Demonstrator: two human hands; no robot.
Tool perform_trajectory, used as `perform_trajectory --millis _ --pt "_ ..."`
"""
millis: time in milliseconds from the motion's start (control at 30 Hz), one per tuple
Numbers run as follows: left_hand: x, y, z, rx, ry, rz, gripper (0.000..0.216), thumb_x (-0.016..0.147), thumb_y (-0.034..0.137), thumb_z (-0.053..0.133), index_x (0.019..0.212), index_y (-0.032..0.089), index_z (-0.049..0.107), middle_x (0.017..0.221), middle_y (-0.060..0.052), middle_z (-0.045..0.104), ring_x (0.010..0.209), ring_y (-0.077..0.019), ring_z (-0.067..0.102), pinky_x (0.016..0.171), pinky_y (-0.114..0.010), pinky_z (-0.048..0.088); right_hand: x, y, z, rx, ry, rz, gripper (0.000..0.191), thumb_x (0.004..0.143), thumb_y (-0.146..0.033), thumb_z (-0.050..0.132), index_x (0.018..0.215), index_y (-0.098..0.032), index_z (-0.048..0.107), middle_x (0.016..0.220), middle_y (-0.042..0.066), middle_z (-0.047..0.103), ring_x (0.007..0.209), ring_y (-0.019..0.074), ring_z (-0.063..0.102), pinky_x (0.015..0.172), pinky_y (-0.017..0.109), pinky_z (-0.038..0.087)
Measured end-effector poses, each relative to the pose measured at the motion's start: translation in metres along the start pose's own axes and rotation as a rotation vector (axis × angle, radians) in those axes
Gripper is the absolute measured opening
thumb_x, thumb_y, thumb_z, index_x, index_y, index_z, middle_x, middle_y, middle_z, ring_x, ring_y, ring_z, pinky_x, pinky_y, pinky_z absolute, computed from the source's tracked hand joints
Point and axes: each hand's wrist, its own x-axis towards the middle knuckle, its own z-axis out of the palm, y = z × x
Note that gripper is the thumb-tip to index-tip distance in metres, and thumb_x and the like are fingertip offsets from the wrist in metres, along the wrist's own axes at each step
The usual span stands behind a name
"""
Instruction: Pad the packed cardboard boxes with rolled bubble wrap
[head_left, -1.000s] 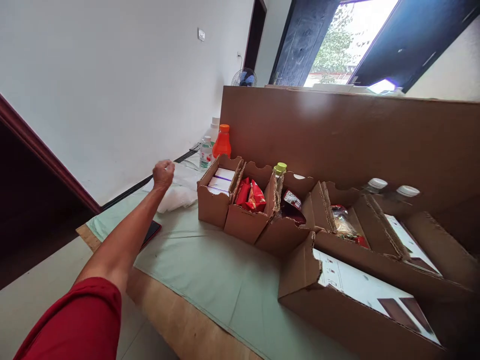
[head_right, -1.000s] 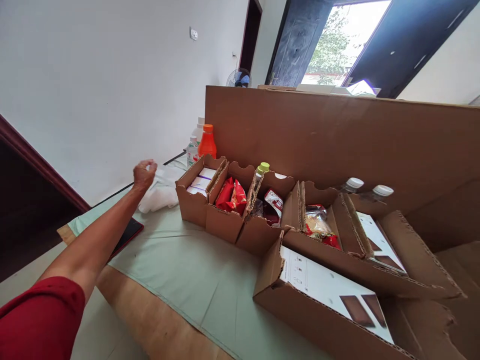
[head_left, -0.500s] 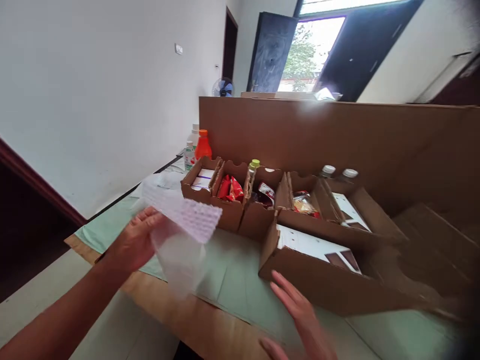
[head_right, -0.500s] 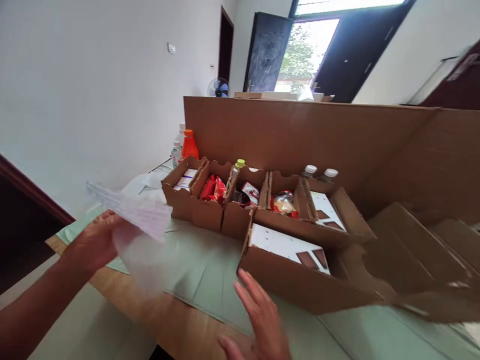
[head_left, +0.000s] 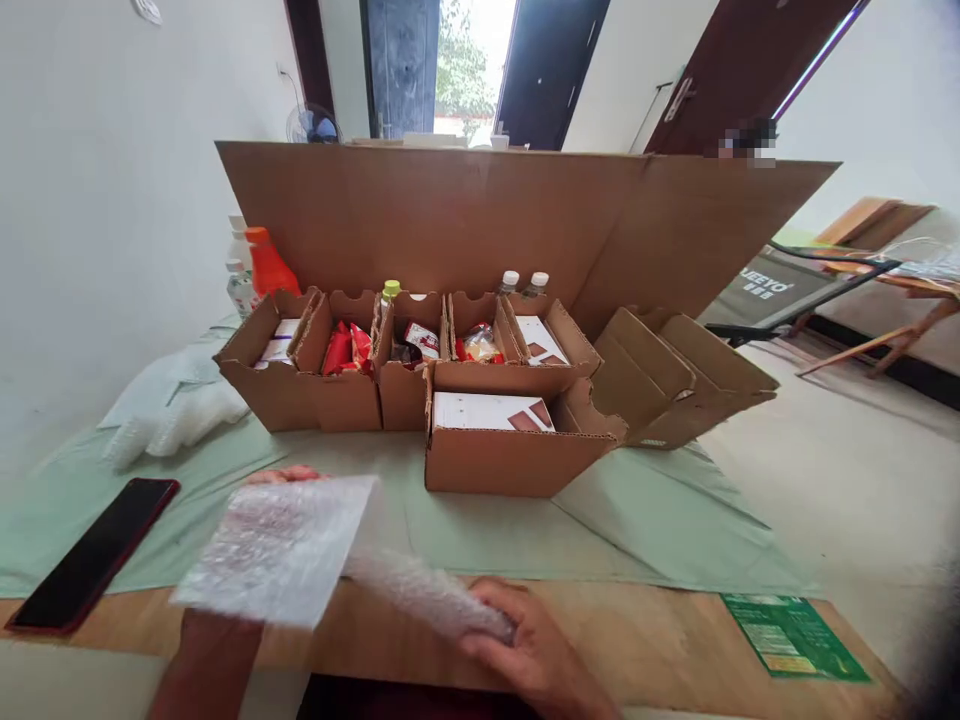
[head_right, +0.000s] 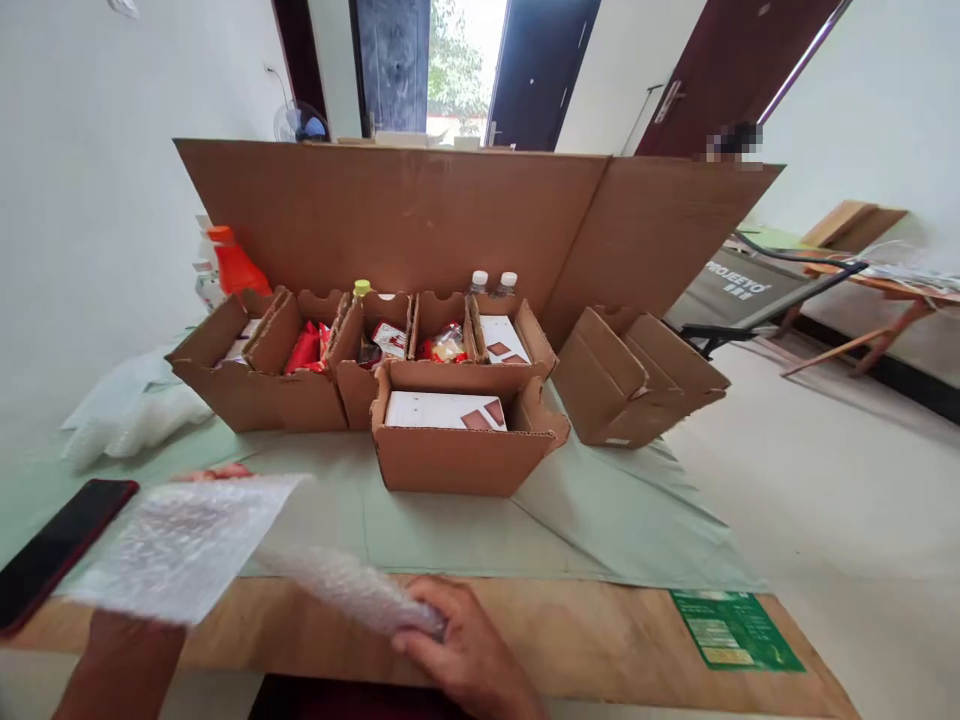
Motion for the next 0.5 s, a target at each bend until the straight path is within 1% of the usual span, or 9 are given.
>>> perform_trajectory --millis 33,67,133,200,233,300,367,433,500 --pt "0.001 -0.005 -0.004 0.015 0.031 -0.015 0.030 0.062 0.052 0.078 0.070 0.027 0.065 0.078 0.000 0.073 0.074 -0.0217 0.067 0.063 -0.032 0.057 -0.011 0.002 -0.011 -0.052 0.113 -0.053 0.005 0.082 -0.026 0.064 0.085 -0.022 0.065 0.084 0.000 0.068 0.081 0.0192 0.065 0.075 0.028 0.049" --pt "0.000 -0.010 -0.006 0.043 0.047 -0.035 0.030 0.058 0.047 0.081 0.068 0.026 0.063 0.072 0.002 0.070 0.066 -0.0184 0.063 0.058 -0.028 0.053 -0.019 0.003 -0.022 -0.105 0.211 -0.132 0.008 0.085 -0.023 0.060 0.091 -0.024 0.065 0.087 0.001 0.070 0.083 0.0198 0.067 0.077 0.029 0.051" --pt "-0.003 -0.020 -0.007 0.159 0.041 -0.101 0.030 0.053 0.039 0.085 0.065 0.022 0.064 0.062 0.004 0.065 0.058 -0.0148 0.056 0.055 -0.025 0.048 -0.031 0.005 -0.043 -0.253 0.396 -0.352 0.018 0.088 -0.016 0.054 0.098 -0.027 0.064 0.090 0.002 0.071 0.088 0.0208 0.069 0.080 0.032 0.053" --pt "-0.009 -0.033 -0.003 0.293 -0.013 -0.170 0.030 0.055 0.042 0.085 0.062 0.018 0.066 0.058 0.003 0.063 0.059 -0.0159 0.057 0.057 -0.026 0.048 -0.036 0.010 -0.060 -0.479 0.565 -0.539 0.022 0.089 -0.011 0.052 0.098 -0.028 0.063 0.095 0.003 0.072 0.101 0.0234 0.069 0.089 0.038 0.053" --pt "-0.014 -0.041 -0.001 0.355 -0.053 -0.207 0.033 0.058 0.046 0.083 0.060 0.017 0.067 0.058 0.001 0.064 0.060 -0.0170 0.059 0.059 -0.027 0.049 -0.038 0.015 -0.066 -0.612 0.620 -0.589 0.023 0.090 -0.009 0.052 0.098 -0.027 0.062 0.100 0.004 0.073 0.109 0.0249 0.067 0.094 0.041 0.051" --pt "-0.025 -0.053 0.001 0.465 -0.164 -0.324 0.040 0.061 0.055 0.080 0.058 0.016 0.070 0.058 -0.003 0.068 0.056 -0.0179 0.060 0.059 -0.028 0.049 -0.039 0.029 -0.078 -0.875 0.664 -0.580 0.026 0.091 -0.005 0.049 0.099 -0.026 0.063 0.114 0.006 0.074 0.124 0.0275 0.062 0.099 0.045 0.047" --pt "-0.037 -0.060 -0.006 0.541 -0.300 -0.491 0.048 0.062 0.062 0.079 0.063 0.014 0.075 0.059 -0.007 0.072 0.052 -0.0182 0.061 0.057 -0.029 0.050 -0.045 0.046 -0.091 -1.073 0.662 -0.484 0.032 0.092 -0.001 0.046 0.103 -0.024 0.064 0.127 0.009 0.070 0.130 0.0293 0.059 0.099 0.047 0.046" --pt "-0.048 -0.058 -0.023 0.598 -0.409 -0.618 0.056 0.063 0.069 0.077 0.074 0.014 0.081 0.068 -0.012 0.077 0.056 -0.0217 0.067 0.056 -0.031 0.053 -0.056 0.060 -0.104 -1.157 0.699 -0.379 0.033 0.091 -0.001 0.045 0.107 -0.022 0.065 0.133 0.014 0.067 0.129 0.0316 0.060 0.097 0.048 0.048" --pt "-0.054 -0.047 -0.046 0.651 -0.416 -0.633 0.060 0.061 0.074 0.075 0.079 0.018 0.082 0.074 -0.013 0.079 0.062 -0.0265 0.071 0.056 -0.034 0.056 -0.068 0.066 -0.113 -1.126 0.778 -0.291 0.030 0.093 -0.004 0.046 0.108 -0.021 0.065 0.134 0.015 0.065 0.127 0.0328 0.061 0.096 0.050 0.049"
